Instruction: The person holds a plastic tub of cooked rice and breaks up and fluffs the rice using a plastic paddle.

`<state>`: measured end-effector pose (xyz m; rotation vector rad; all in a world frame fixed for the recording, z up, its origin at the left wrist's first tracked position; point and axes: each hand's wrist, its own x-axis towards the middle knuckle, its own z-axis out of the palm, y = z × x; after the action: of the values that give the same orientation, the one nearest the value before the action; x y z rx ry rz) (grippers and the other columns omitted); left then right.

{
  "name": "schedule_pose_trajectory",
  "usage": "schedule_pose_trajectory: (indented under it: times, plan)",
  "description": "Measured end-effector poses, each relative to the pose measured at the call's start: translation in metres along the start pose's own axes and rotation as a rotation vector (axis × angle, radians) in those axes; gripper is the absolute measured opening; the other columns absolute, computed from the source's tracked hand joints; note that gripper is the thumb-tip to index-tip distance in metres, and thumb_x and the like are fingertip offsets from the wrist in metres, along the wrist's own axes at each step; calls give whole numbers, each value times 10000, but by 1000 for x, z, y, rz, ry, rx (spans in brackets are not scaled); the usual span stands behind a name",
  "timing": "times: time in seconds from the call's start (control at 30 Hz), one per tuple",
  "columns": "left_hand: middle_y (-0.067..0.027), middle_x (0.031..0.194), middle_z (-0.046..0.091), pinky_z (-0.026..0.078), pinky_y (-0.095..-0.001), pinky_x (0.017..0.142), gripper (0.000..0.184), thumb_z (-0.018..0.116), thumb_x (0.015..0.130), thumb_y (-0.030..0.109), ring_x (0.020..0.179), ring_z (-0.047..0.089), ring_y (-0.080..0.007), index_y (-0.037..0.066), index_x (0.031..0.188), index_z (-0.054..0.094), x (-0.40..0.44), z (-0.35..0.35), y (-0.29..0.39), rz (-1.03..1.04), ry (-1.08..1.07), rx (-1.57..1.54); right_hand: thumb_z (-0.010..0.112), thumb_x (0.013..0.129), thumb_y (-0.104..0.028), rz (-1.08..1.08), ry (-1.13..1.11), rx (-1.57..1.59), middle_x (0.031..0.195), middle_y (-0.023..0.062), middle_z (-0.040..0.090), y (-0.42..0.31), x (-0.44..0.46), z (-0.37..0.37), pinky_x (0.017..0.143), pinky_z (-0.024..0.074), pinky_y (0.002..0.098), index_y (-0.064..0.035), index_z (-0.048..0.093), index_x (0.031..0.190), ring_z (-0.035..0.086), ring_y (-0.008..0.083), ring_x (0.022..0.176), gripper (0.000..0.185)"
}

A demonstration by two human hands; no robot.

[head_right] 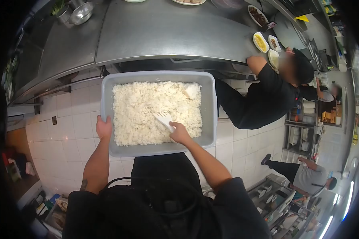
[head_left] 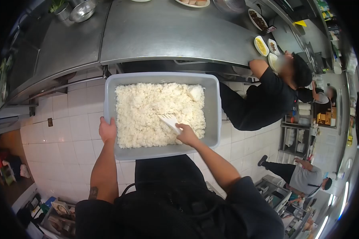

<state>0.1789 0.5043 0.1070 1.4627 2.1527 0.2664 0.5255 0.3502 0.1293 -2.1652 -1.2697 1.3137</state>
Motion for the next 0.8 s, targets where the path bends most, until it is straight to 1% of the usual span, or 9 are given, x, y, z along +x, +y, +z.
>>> schedule_pose_trajectory:
  times: [0.1,0.17,0.37,0.43,0.53,0.6,0.63,0.73,0.8]
  plan:
    - [-280,1063,671,503,-508,883,482,611,897,328,998,640,-458,-21,1218,524,-2,1,3,-46,-36,26,629,745,-32,-84,-76,-275,1158,227,667,-3,-39,-83,944,504,417,-109,622,1316,636,368,1101,576]
    - [-277,1062,671,502,-507,880,483,611,892,326,999,638,-460,-17,1220,527,1,4,-4,-15,9,7,610,778,-40,85,-142,-629,1071,197,688,-54,-47,-138,876,523,465,-142,651,1266,657,372,1019,501]
    - [-278,1042,674,498,-519,867,462,616,886,330,988,638,-463,-10,1189,537,-2,-1,3,-10,16,-28,574,803,-32,-136,-144,-831,953,167,708,5,65,-120,813,540,482,-64,683,1069,685,380,902,289]
    - [-275,1031,676,500,-522,861,455,617,886,331,980,640,-464,-8,1180,539,0,2,0,-8,21,18,580,807,-46,93,-170,-846,997,188,702,-33,87,-94,834,537,483,-47,686,1045,679,378,946,261]
    - [-272,1010,679,502,-527,850,436,620,886,332,964,642,-467,-4,1153,541,1,1,1,0,17,35,555,822,-51,159,-139,-704,1055,204,693,-23,90,-81,843,531,487,-61,666,1100,667,384,997,300]
    - [-271,1000,680,502,-528,844,424,622,886,332,956,642,-470,-2,1134,542,0,2,7,13,37,-3,521,844,-53,90,-13,-601,1096,212,684,2,54,-67,867,518,486,-101,608,1267,661,382,1021,434]
    - [-271,992,681,503,-529,841,411,622,888,329,949,643,-470,-1,1120,542,-2,1,5,2,26,5,492,831,-30,129,107,-476,1060,231,680,36,43,-39,879,509,508,-170,465,1439,659,419,966,624]
    - [-270,985,682,503,-528,839,397,619,894,324,942,644,-470,-2,1106,540,2,5,0,-6,30,10,506,800,-13,211,291,-215,1007,276,666,36,-7,20,845,502,520,-186,435,1466,646,457,932,692]
    - [-268,984,683,503,-527,841,394,615,898,323,942,644,-469,-3,1107,540,6,3,-1,44,13,14,515,793,-5,222,243,-197,998,283,664,31,-43,20,828,507,516,-179,432,1469,647,459,916,703]
